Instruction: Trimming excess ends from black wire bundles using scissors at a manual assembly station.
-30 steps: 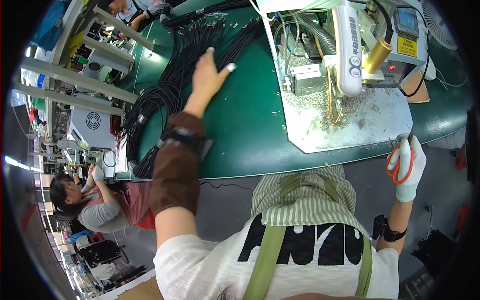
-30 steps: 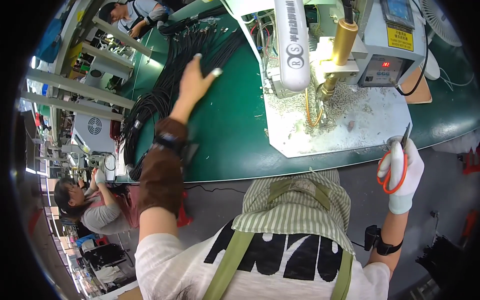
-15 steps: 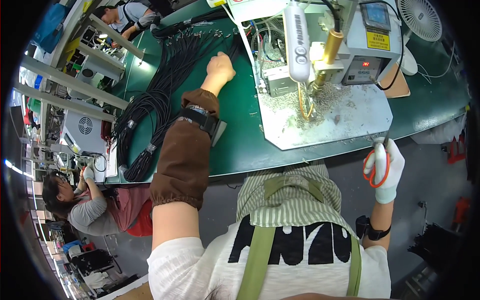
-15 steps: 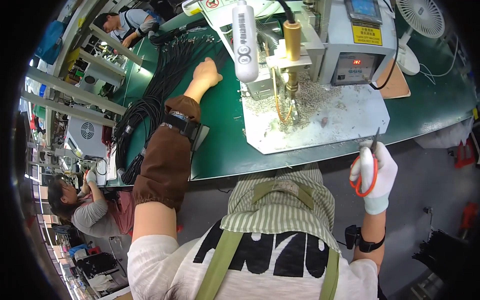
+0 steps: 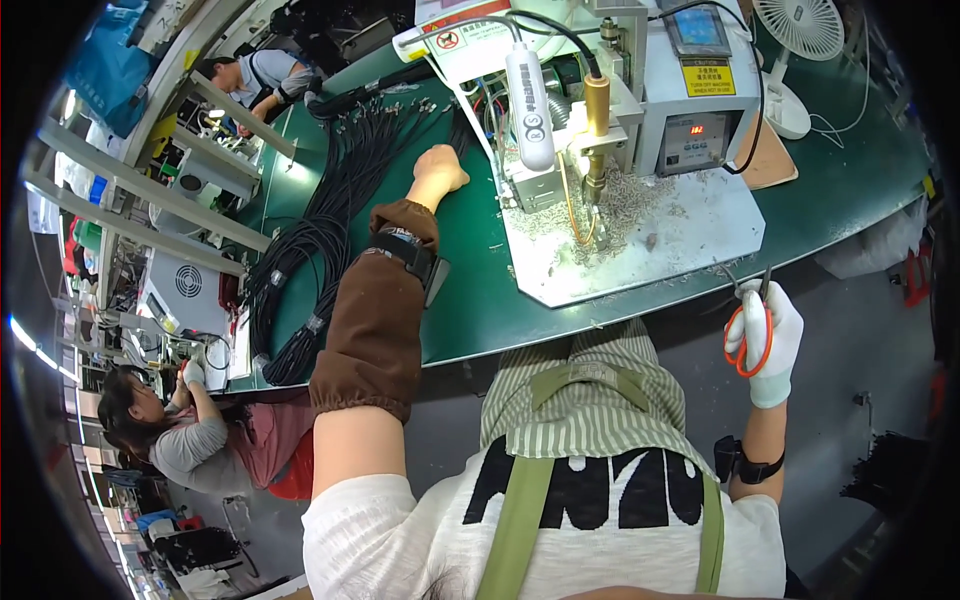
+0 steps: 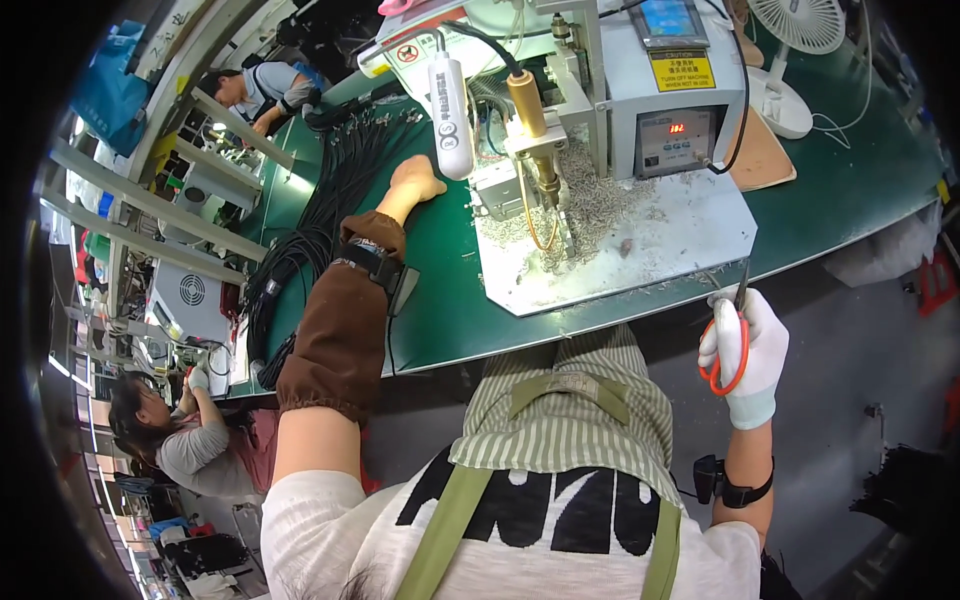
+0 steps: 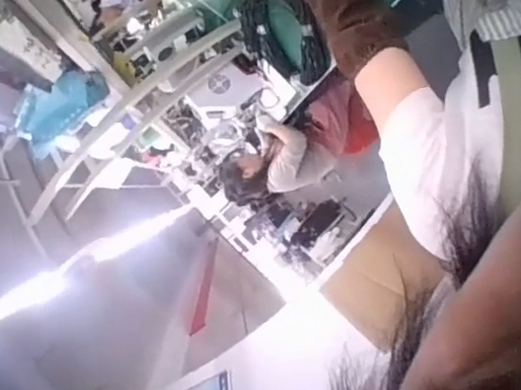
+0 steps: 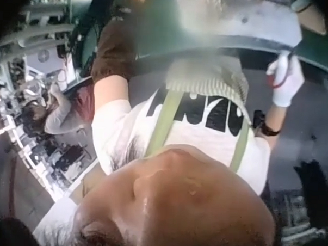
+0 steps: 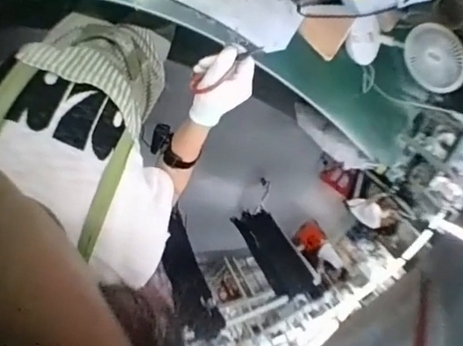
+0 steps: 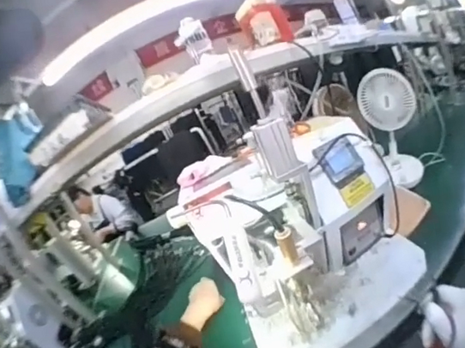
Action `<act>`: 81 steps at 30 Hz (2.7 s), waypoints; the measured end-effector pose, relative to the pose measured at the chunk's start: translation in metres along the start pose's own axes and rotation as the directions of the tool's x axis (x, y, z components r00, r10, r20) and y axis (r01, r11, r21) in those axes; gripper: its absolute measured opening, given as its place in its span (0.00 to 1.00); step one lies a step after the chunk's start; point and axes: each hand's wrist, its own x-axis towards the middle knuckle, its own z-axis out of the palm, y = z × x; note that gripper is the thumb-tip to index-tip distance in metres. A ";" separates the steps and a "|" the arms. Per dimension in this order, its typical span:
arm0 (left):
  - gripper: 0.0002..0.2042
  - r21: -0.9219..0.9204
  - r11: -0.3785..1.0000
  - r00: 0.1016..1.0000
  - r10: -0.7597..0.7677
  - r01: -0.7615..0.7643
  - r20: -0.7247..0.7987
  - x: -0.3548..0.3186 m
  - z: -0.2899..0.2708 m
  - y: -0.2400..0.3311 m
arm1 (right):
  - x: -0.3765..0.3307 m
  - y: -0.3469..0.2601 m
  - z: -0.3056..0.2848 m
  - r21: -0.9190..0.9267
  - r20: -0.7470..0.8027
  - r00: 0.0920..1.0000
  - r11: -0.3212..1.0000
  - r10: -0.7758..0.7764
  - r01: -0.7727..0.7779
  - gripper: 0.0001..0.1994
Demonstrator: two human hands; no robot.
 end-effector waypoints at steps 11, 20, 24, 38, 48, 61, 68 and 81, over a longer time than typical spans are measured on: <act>0.18 -0.850 -0.437 0.849 0.528 0.296 0.024 -0.013 -0.045 -0.109 | -0.006 -0.005 -0.009 -0.025 -0.100 0.994 0.999 0.034 -0.036 0.09; 0.29 -0.755 -0.583 0.550 0.540 -0.300 -0.636 -0.121 -0.181 -0.071 | -0.008 -0.039 0.002 -0.010 -0.038 0.999 1.000 0.000 0.000 0.09; 0.35 -0.956 -0.259 0.198 0.938 -0.137 -0.283 -0.164 -0.182 0.014 | -0.006 -0.063 0.014 0.087 -0.024 0.963 0.959 -0.269 0.271 0.13; 0.25 -0.815 0.522 0.410 0.705 0.253 0.579 -0.231 -0.053 0.122 | -0.003 -0.039 0.062 0.183 0.293 0.887 0.931 -0.358 0.315 0.10; 0.19 -0.887 -0.017 0.764 0.517 0.461 0.386 -0.259 -0.052 0.113 | 0.019 -0.026 0.058 0.095 0.782 0.607 0.935 0.143 -0.342 0.11; 0.14 -0.967 0.133 0.850 0.462 0.216 0.253 -0.267 -0.050 0.111 | 0.005 -0.028 0.060 0.257 0.657 0.671 0.734 0.344 -0.629 0.13; 0.13 -0.869 0.343 0.826 0.549 -0.357 -0.123 -0.264 -0.038 0.116 | 0.018 -0.017 0.043 0.159 0.727 0.546 0.671 0.416 -0.724 0.12; 0.14 -0.778 -0.163 0.706 0.560 0.607 0.434 -0.250 -0.044 0.102 | 0.018 0.014 0.071 0.132 0.586 0.729 0.930 -0.353 0.343 0.09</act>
